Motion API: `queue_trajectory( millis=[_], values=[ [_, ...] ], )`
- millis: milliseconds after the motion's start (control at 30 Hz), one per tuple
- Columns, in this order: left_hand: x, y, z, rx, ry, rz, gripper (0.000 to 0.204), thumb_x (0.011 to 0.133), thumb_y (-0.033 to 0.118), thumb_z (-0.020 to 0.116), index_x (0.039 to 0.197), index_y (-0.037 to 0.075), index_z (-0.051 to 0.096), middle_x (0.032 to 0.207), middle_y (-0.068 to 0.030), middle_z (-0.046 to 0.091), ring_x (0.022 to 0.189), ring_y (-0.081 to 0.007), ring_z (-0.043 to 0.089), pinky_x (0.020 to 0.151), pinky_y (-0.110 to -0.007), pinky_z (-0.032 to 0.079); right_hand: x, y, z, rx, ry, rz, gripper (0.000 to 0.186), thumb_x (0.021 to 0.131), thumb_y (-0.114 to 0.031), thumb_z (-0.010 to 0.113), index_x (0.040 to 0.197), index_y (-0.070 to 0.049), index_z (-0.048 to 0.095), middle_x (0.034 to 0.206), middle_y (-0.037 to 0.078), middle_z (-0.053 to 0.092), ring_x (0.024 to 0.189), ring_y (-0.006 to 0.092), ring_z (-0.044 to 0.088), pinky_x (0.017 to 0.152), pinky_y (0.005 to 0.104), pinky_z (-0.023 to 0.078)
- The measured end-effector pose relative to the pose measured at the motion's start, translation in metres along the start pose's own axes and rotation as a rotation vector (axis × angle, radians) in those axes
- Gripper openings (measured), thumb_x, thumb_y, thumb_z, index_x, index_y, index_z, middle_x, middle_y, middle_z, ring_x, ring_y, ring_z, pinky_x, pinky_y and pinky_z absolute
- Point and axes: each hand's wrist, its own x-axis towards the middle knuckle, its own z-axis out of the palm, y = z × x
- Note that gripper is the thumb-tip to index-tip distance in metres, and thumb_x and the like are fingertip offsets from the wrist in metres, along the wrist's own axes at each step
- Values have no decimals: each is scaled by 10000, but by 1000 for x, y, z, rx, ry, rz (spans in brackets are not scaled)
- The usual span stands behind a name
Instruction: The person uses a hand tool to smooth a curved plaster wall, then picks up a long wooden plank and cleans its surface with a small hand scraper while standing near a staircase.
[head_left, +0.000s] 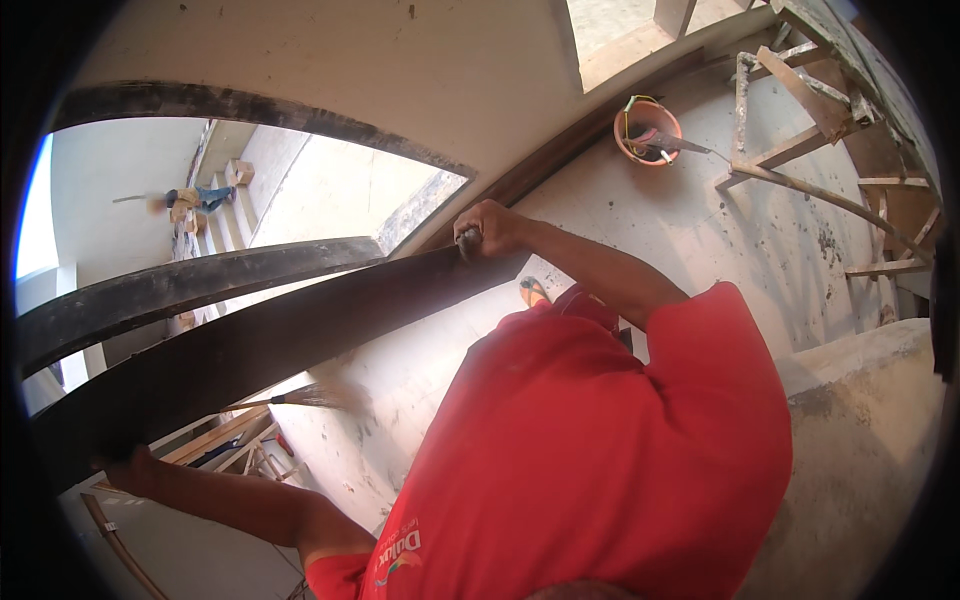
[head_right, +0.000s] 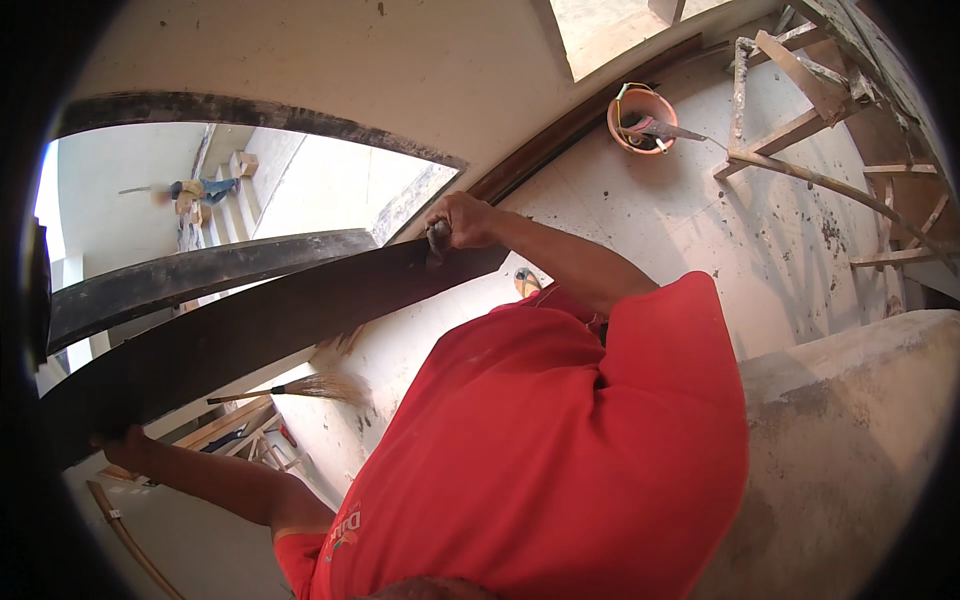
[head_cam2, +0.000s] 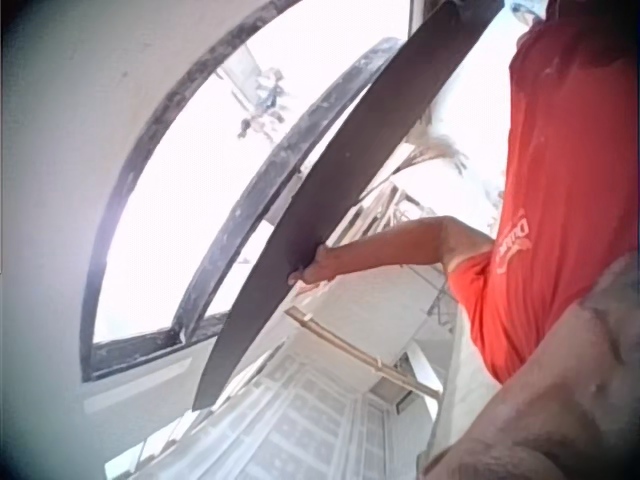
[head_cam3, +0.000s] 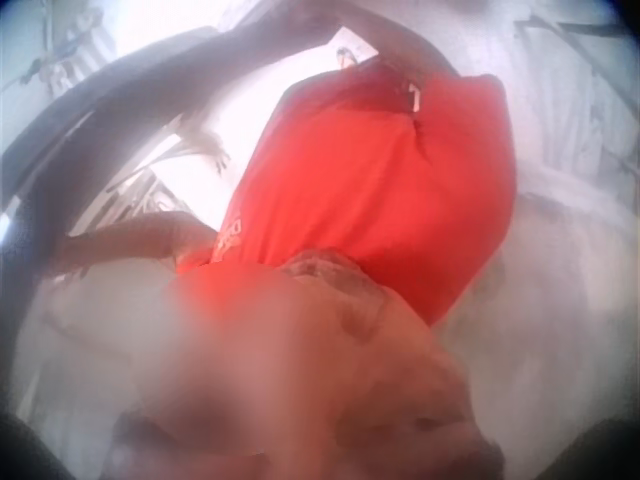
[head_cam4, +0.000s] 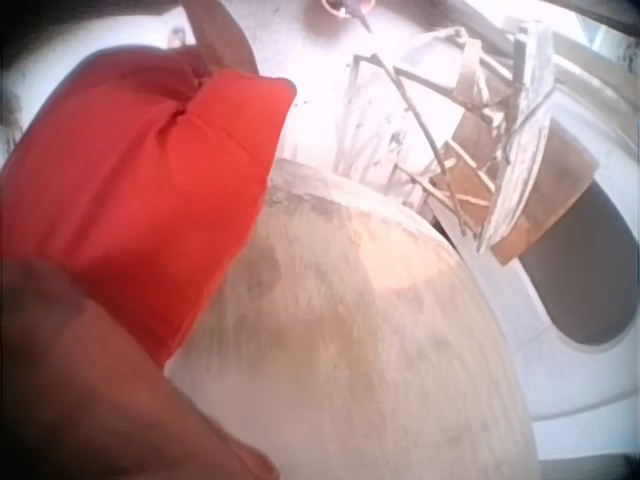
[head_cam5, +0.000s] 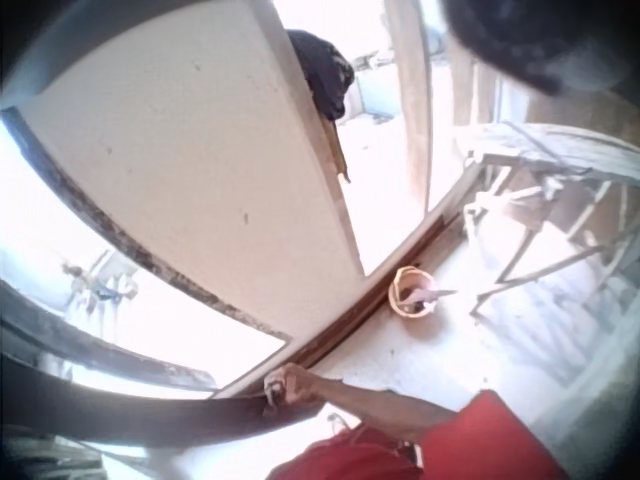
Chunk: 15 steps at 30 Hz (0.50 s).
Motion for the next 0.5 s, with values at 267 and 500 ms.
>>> queue_trajectory(
  millis=[267, 500],
  values=[
    [32, 14, 4, 231, 93, 8, 594, 1076, 436, 546, 1265, -120, 637, 1279, -179, 684, 1124, -285, 663, 992, -367, 561, 44, -85, 2, -142, 109, -233, 252, 717, -150, 878, 887, -54, 718, 772, 103, 703, 760, 270, 718, 703, 413, 533],
    [47, 33, -13, 273, 131, 5, 598, 1081, 427, 544, 1271, -133, 633, 1269, -195, 685, 1118, -306, 663, 997, -380, 555, -14, -1, -25, 41, 59, 77, 176, 723, -99, 863, 834, -57, 732, 788, 91, 734, 746, 241, 720, 699, 376, 536]
  ],
)
